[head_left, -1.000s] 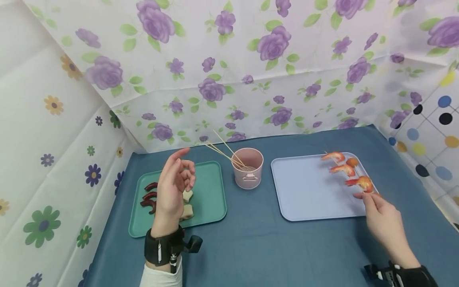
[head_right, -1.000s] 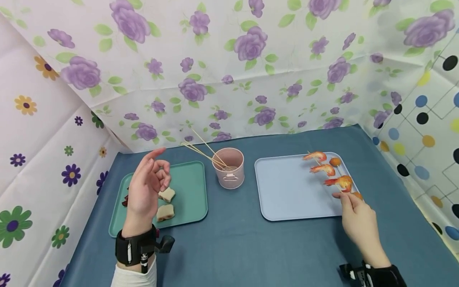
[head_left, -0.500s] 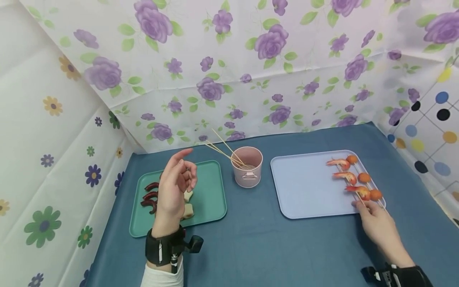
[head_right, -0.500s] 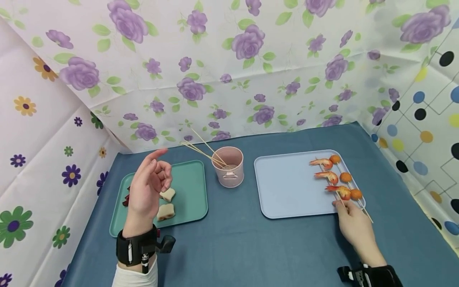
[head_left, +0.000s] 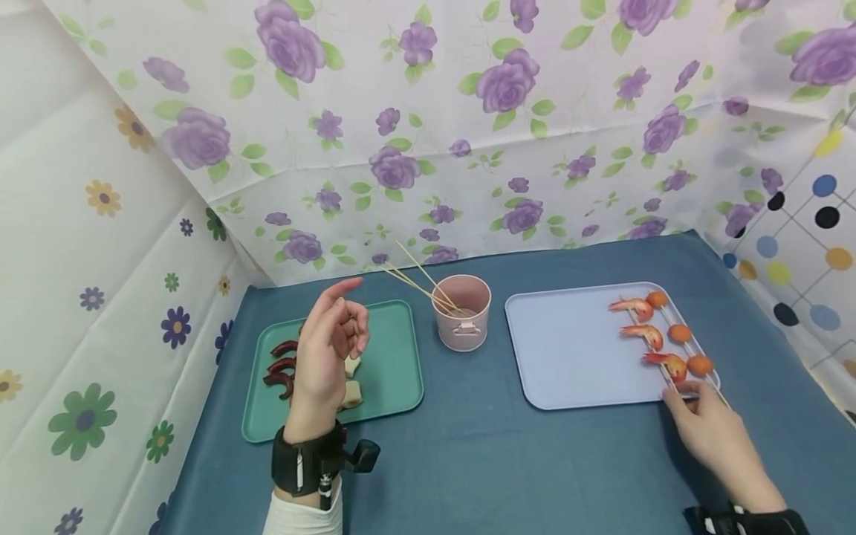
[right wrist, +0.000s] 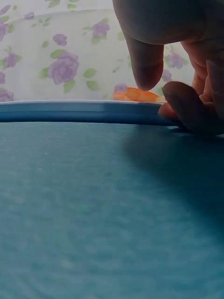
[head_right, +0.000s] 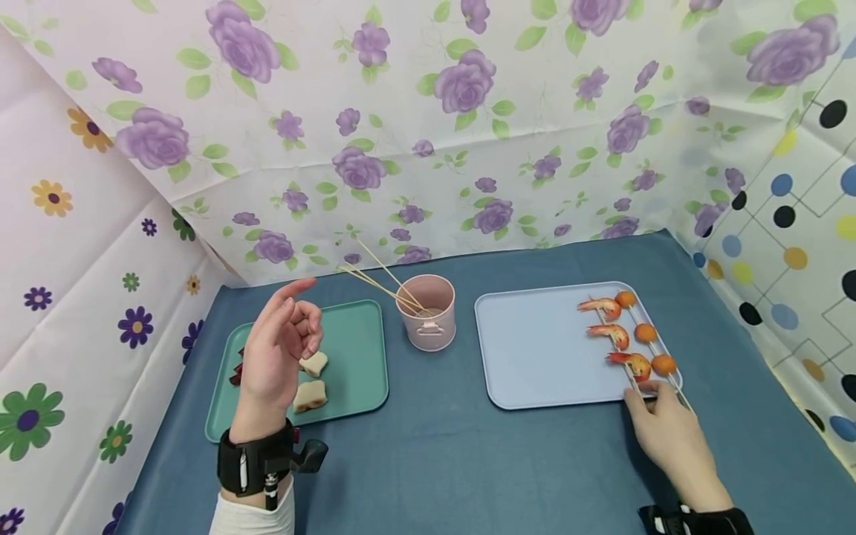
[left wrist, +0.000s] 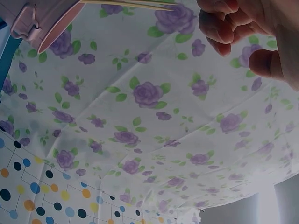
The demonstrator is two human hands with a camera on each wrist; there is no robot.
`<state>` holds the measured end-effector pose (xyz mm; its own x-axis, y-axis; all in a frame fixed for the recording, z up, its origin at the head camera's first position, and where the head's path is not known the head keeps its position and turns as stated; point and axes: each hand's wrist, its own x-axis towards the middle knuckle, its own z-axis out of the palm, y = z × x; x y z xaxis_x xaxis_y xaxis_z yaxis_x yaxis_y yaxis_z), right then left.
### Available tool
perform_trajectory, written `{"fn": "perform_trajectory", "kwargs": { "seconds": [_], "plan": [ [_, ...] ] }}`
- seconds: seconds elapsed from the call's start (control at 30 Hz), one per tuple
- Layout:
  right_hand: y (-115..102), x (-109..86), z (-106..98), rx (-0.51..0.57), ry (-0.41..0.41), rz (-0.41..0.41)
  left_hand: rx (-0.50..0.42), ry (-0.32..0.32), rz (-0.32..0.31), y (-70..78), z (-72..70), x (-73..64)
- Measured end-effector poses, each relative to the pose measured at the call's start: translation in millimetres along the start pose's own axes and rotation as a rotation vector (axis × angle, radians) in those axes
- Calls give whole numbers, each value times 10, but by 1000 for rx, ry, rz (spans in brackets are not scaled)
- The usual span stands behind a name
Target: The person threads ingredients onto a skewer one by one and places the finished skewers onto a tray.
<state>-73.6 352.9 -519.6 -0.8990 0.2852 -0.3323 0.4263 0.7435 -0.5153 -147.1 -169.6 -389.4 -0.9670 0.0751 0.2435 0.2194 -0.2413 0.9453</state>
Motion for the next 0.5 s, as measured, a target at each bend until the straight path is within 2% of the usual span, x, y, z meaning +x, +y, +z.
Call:
{"fn": "perform_trajectory", "kwargs": {
  "seconds": [0.1,0.23,0.5],
  "plan": [
    [13,-10,-14,-9,-14,39,0,-3,1,1,-1,3],
    [28,-25,-39,-41,-35,48,-4,-4,-1,-3,-6,9],
    [-6,-93,-129,-87,-118,99,-6,10,9,1,-44,8]
  ]
}}
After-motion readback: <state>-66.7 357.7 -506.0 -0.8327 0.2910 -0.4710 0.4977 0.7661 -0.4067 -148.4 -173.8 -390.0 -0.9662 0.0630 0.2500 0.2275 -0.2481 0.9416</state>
